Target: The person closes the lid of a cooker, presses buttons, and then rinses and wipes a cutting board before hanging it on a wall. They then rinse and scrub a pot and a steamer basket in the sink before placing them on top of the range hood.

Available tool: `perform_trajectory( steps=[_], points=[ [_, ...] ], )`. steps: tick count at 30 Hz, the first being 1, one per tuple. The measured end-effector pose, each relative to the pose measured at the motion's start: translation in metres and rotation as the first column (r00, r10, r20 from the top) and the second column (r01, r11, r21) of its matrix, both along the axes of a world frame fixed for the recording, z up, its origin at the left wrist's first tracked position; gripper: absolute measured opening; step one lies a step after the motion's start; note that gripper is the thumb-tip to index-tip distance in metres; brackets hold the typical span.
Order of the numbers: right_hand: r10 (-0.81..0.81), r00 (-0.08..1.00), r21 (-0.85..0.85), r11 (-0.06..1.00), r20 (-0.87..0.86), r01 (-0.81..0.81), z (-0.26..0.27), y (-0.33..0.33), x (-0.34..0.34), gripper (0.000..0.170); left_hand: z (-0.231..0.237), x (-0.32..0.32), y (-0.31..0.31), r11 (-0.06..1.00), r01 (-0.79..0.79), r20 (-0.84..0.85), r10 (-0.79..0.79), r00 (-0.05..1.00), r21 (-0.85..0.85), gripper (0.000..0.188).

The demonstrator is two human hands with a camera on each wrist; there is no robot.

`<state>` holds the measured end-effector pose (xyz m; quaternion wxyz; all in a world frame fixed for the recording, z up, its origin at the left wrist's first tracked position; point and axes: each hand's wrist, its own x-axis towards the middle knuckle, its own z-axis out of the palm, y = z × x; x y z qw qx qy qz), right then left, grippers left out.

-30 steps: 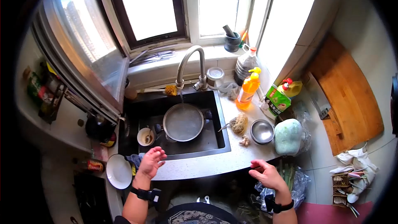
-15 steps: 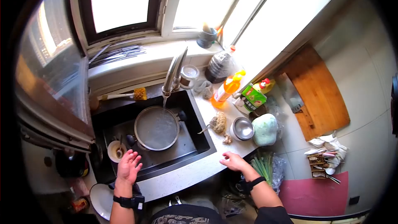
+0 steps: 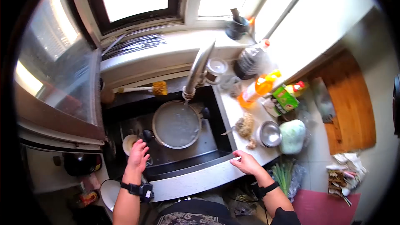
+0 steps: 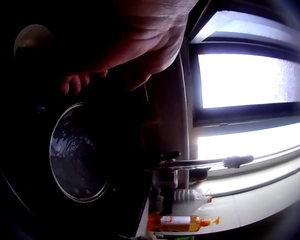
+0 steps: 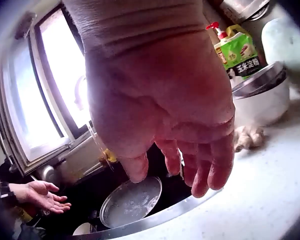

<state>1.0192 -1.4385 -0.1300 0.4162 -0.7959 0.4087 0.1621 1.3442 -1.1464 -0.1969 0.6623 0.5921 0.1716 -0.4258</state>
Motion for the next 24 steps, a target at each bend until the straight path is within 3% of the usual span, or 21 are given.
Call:
perform_trajectory(
  steps=[2,7,12,20,24],
  points=[
    [0.019,0.996,0.001,1.0,0.091,-0.019,-0.003,-0.008,0.018,0.049,-0.008,0.006,-0.011,0.993,0.035,0.063,-0.042,0.997,0.109,0.053],
    [0.195,0.972,0.041,0.979,0.13,-0.202,0.003,-0.024,0.059,0.047,-0.01,0.011,-0.04,0.949,0.151,0.102,-0.185,0.977,0.278,0.054],
    [0.258,0.924,-0.078,0.966,0.281,-0.246,0.001,-0.061,0.099,0.044,-0.013,0.009,-0.054,0.909,0.198,0.1,-0.251,0.963,0.368,0.055],
    [0.3,0.923,-0.163,0.95,0.243,-0.265,0.015,-0.1,0.169,0.046,-0.026,0.017,-0.05,0.92,0.154,0.161,-0.224,0.961,0.36,0.056],
    [0.359,0.922,-0.154,0.929,0.146,-0.337,-0.018,-0.093,0.168,0.045,-0.016,0.018,-0.054,0.922,0.152,0.154,-0.218,0.964,0.356,0.054]
  ],
)
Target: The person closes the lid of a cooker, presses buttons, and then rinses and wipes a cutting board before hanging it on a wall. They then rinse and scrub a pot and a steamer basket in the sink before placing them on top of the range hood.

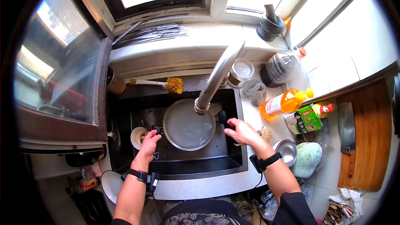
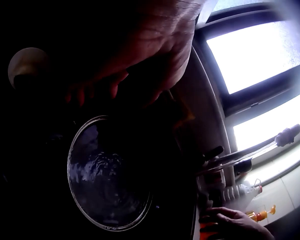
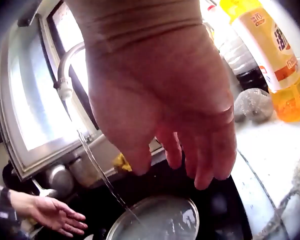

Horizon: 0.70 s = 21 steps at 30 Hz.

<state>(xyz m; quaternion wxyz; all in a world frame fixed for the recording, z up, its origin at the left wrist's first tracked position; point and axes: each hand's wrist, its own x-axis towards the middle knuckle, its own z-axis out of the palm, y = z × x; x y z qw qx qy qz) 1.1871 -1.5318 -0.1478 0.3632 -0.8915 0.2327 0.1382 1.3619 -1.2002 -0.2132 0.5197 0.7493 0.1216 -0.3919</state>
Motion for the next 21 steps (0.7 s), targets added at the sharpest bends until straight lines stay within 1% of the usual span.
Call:
perform_trajectory(
  steps=[1,2,4,6,8,9,10,11,12,14,15,18,19,21],
  points=[
    [0.025,0.997,0.002,1.0,-0.071,-0.025,-0.001,0.005,-0.005,0.045,-0.002,0.002,-0.001,1.0,0.003,-0.001,-0.003,1.0,-0.001,0.054],
    [0.05,0.994,0.025,0.999,-0.097,-0.047,-0.002,0.01,-0.009,0.044,-0.005,0.005,0.002,1.0,0.006,-0.004,-0.006,1.0,0.001,0.055],
    [0.057,0.994,0.069,0.996,-0.098,-0.051,-0.01,0.021,-0.023,0.044,-0.024,0.017,0.005,1.0,0.011,0.022,-0.01,1.0,-0.011,0.057],
    [0.054,0.99,0.064,0.997,-0.127,-0.047,-0.009,0.034,-0.034,0.044,-0.051,0.026,0.007,1.0,0.002,0.11,-0.001,0.994,-0.005,0.059],
    [0.047,0.983,0.076,0.997,-0.179,-0.033,-0.01,0.046,-0.041,0.045,-0.075,0.037,0.007,0.983,0.084,0.179,-0.113,0.977,0.165,0.06],
    [0.033,0.981,0.086,0.996,-0.191,-0.016,-0.013,0.053,-0.046,0.045,-0.08,0.038,0.003,0.98,0.086,0.272,-0.134,0.953,0.179,0.058],
    [0.018,0.98,0.094,0.996,-0.199,0.001,-0.015,0.058,-0.05,0.045,-0.083,0.042,0.001,0.919,0.189,0.291,-0.296,0.91,0.346,0.059],
    [0.006,0.981,0.115,0.993,-0.196,0.016,-0.011,0.065,-0.052,0.045,-0.082,0.043,-0.002,0.881,0.233,0.327,-0.381,0.865,0.412,0.06],
    [-0.035,0.97,0.119,0.991,-0.241,0.065,-0.008,0.072,-0.052,0.045,-0.08,0.043,-0.003,0.836,0.271,0.352,-0.465,0.812,0.478,0.06],
    [-0.086,0.972,0.145,0.982,-0.221,0.12,-0.013,0.081,-0.062,0.046,-0.084,0.044,-0.001,0.751,0.32,0.285,-0.553,0.783,0.578,0.063],
    [-0.106,0.963,0.157,0.976,-0.248,0.148,-0.013,0.085,-0.065,0.045,-0.085,0.044,-0.002,0.703,0.343,0.249,-0.594,0.765,0.623,0.065],
    [-0.164,0.942,0.168,0.961,-0.292,0.219,-0.008,0.095,-0.073,0.047,-0.081,0.033,0.001,0.76,0.364,0.221,-0.544,0.81,0.537,0.069],
    [-0.168,0.943,0.169,0.96,-0.286,0.222,-0.013,0.096,-0.078,0.048,-0.091,0.031,0.003,0.76,0.333,0.27,-0.545,0.794,0.558,0.07],
    [-0.195,0.932,0.193,0.946,-0.304,0.261,-0.014,0.098,-0.083,0.048,-0.085,0.032,0.002,0.763,0.345,0.205,-0.522,0.828,0.546,0.068]
  ],
)
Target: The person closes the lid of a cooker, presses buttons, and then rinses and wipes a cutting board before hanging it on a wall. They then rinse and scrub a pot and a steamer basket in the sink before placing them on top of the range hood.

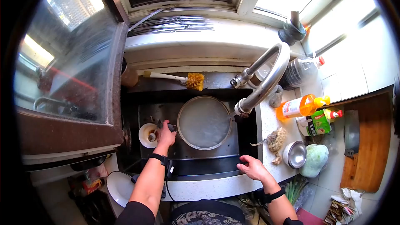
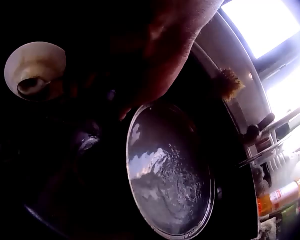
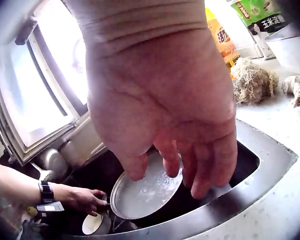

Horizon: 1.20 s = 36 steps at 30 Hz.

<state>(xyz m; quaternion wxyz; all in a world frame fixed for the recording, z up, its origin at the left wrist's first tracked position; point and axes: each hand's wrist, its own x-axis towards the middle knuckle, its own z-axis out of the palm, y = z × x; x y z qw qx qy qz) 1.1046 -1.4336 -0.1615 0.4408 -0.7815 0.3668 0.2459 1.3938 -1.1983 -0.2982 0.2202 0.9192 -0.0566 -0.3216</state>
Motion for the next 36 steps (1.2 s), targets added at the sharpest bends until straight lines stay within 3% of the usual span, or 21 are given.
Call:
perform_trajectory(
  steps=[7,13,18,23,32,35,36],
  points=[
    [0.039,0.998,-0.015,0.999,0.048,-0.038,-0.008,0.003,-0.005,0.047,0.001,-0.026,0.013,1.0,0.006,-0.044,-0.007,0.999,-0.014,0.067],
    [0.063,0.993,-0.044,0.997,0.101,-0.059,0.0,-0.004,-0.003,0.045,0.005,-0.045,0.016,0.985,0.09,-0.227,-0.055,0.972,0.147,0.071],
    [0.018,0.996,-0.071,0.997,0.091,-0.012,0.007,-0.012,-0.009,0.045,0.008,-0.054,0.016,0.976,0.136,-0.311,-0.077,0.947,0.173,0.069],
    [0.019,0.998,-0.084,0.996,0.061,-0.014,0.011,-0.017,-0.019,0.046,0.001,-0.054,0.024,0.986,0.142,-0.263,-0.115,0.958,0.086,0.066],
    [-0.077,0.995,-0.075,0.994,0.063,0.082,0.015,-0.017,-0.037,0.047,0.006,-0.057,0.022,0.985,0.144,-0.239,-0.118,0.964,0.096,0.064],
    [-0.115,0.991,-0.071,0.99,0.075,0.12,0.015,-0.017,-0.046,0.048,-0.012,-0.054,0.029,0.99,0.109,-0.269,-0.082,0.96,0.088,0.064],
    [-0.129,0.989,-0.076,0.988,0.077,0.135,0.017,-0.018,-0.052,0.049,0.006,-0.057,0.023,0.986,0.142,-0.226,-0.119,0.967,0.086,0.063]
  ],
)
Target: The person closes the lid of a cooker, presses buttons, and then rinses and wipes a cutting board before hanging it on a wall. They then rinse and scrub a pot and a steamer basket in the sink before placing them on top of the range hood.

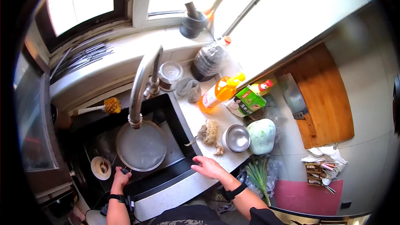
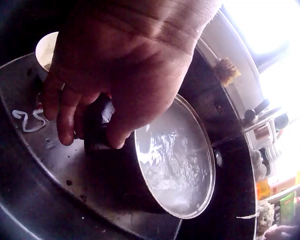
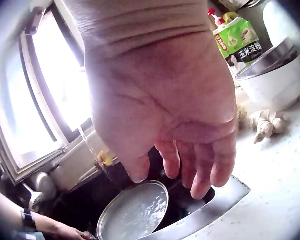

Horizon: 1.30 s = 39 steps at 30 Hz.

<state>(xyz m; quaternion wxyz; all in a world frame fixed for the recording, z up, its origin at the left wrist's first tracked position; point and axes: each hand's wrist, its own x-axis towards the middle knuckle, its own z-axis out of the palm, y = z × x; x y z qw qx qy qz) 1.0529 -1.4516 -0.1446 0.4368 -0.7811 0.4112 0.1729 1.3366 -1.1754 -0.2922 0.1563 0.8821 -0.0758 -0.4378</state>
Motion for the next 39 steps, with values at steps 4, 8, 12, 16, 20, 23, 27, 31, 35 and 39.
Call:
perform_trajectory(
  steps=[4,8,12,16,20,23,27,31,35,39],
  points=[
    [-0.062,0.998,-0.001,0.998,0.022,0.062,0.006,-0.004,-0.013,0.05,-0.047,0.005,0.018,0.996,-0.084,-0.067,0.081,0.995,-0.044,0.061],
    [-0.108,0.993,-0.016,0.994,0.054,0.109,0.012,-0.007,-0.022,0.048,-0.023,0.002,0.007,0.984,-0.168,-0.165,0.155,0.974,-0.065,0.059],
    [-0.114,0.989,-0.016,0.993,0.097,0.116,0.004,0.0,-0.021,0.046,-0.062,0.004,0.024,0.996,-0.082,-0.077,0.079,0.994,-0.036,0.07],
    [-0.054,0.995,0.034,0.998,0.088,0.051,0.011,0.007,0.001,0.046,-0.012,-0.002,0.007,0.998,-0.055,-0.118,0.057,0.991,0.021,0.071],
    [0.075,0.989,-0.036,0.997,0.129,-0.07,0.014,-0.005,0.028,0.047,0.003,-0.004,0.007,1.0,-0.022,-0.059,0.021,0.998,-0.021,0.072],
    [0.159,0.967,-0.201,0.972,0.202,-0.118,0.027,-0.042,0.075,0.051,-0.006,-0.005,0.015,0.998,-0.023,-0.059,0.02,0.998,-0.051,0.071],
    [0.121,0.924,-0.535,0.839,0.364,0.101,-0.027,-0.125,0.136,0.064,0.005,-0.009,0.013,0.999,-0.027,-0.057,0.025,0.998,-0.021,0.071],
    [-0.022,0.98,-0.633,0.761,0.196,0.143,-0.039,-0.163,0.187,0.072,0.005,-0.012,0.011,0.995,-0.103,-0.071,0.102,0.992,-0.012,0.071],
    [-0.064,0.998,-0.649,0.758,0.021,0.062,-0.06,-0.174,0.196,0.057,0.011,-0.012,0.009,0.99,-0.14,-0.066,0.139,0.988,-0.02,0.066],
    [0.041,0.99,-0.656,0.753,0.133,0.057,-0.071,-0.169,0.19,0.027,0.013,-0.01,0.004,0.986,-0.166,-0.072,0.165,0.984,-0.008,0.059]
  ],
)
